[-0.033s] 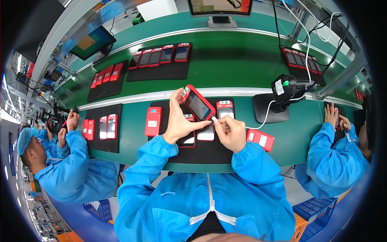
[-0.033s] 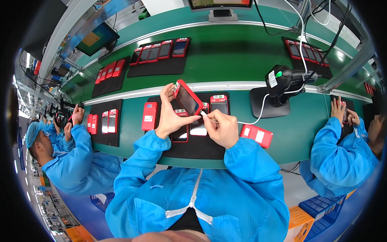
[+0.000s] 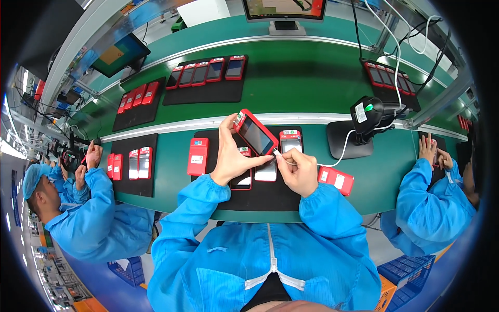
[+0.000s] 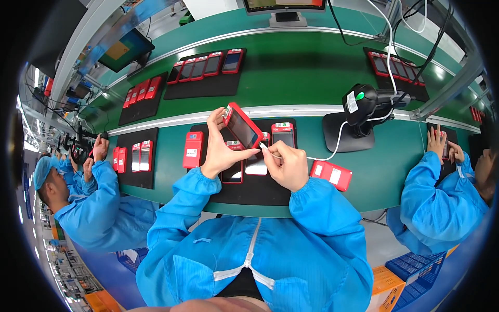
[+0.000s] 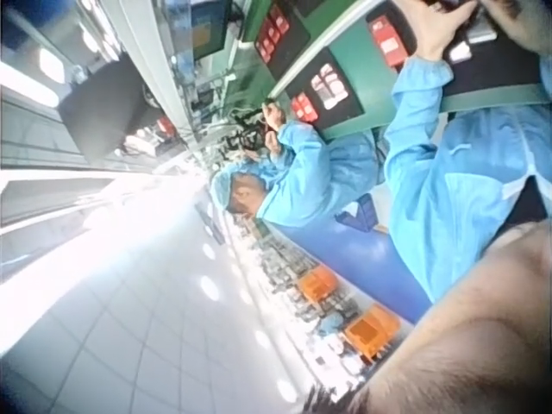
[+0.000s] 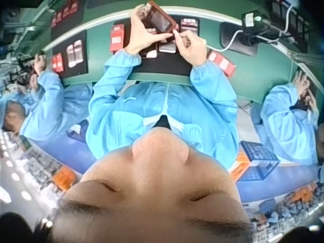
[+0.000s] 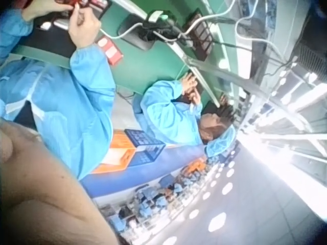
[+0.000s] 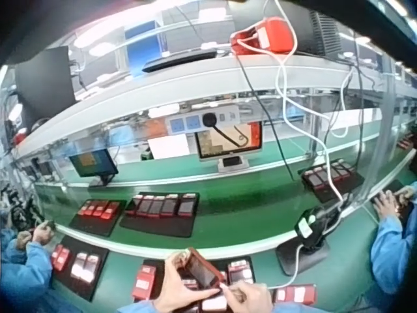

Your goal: The person inspects and arranges handheld electronic devices on a factory production line by hand.

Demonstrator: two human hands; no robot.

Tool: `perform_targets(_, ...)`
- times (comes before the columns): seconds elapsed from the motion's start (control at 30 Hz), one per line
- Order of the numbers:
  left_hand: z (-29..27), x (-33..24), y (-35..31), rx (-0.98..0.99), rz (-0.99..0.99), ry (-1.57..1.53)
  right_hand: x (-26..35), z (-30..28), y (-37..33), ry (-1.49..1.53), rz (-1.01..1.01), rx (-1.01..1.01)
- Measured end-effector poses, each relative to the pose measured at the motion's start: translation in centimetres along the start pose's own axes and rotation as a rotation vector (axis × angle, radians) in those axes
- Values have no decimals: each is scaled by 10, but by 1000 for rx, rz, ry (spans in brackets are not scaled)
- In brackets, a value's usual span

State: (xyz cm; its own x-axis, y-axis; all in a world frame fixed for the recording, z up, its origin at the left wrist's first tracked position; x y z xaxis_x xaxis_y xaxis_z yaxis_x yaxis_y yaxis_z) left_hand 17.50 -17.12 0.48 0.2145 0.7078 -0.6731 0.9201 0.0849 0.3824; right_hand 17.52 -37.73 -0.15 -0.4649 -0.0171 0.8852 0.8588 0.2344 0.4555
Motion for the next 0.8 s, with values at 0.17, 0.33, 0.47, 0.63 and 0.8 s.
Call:
perform_targets(0.17, 1, -10, 1, -22, 80, 114, -8, 0, 2, -11, 126, 45)
perform_targets(0.33, 3, -13, 0, -4, 95, 144, -11, -2, 1, 8, 169, 66)
perform_targets(0.47, 3, -15, 0, -18, 103, 178, -16, -1, 2, 28, 185, 85)
perform_targets(0.63, -1, -22, 0, -78, 138, 169, -24, -2, 6, 82, 242, 124)
perform_targets(0.8, 1, -37, -6, -90, 227, 162, -49, -2, 9, 456, 501, 175)
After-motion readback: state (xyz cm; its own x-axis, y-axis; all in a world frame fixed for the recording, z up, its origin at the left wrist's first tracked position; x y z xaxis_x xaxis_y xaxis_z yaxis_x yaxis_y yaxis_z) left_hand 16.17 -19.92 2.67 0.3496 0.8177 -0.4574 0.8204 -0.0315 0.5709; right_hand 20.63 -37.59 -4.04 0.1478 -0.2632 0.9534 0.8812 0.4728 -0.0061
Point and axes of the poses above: each hand's wrist, its own y-axis towards the middle knuckle, its own z-axis out of the palm, x = y × z, the point moved 9 cm from there along y, towards the middle knuckle, and after that the axes turned 12 degrees about y, right-handed, at the moved point
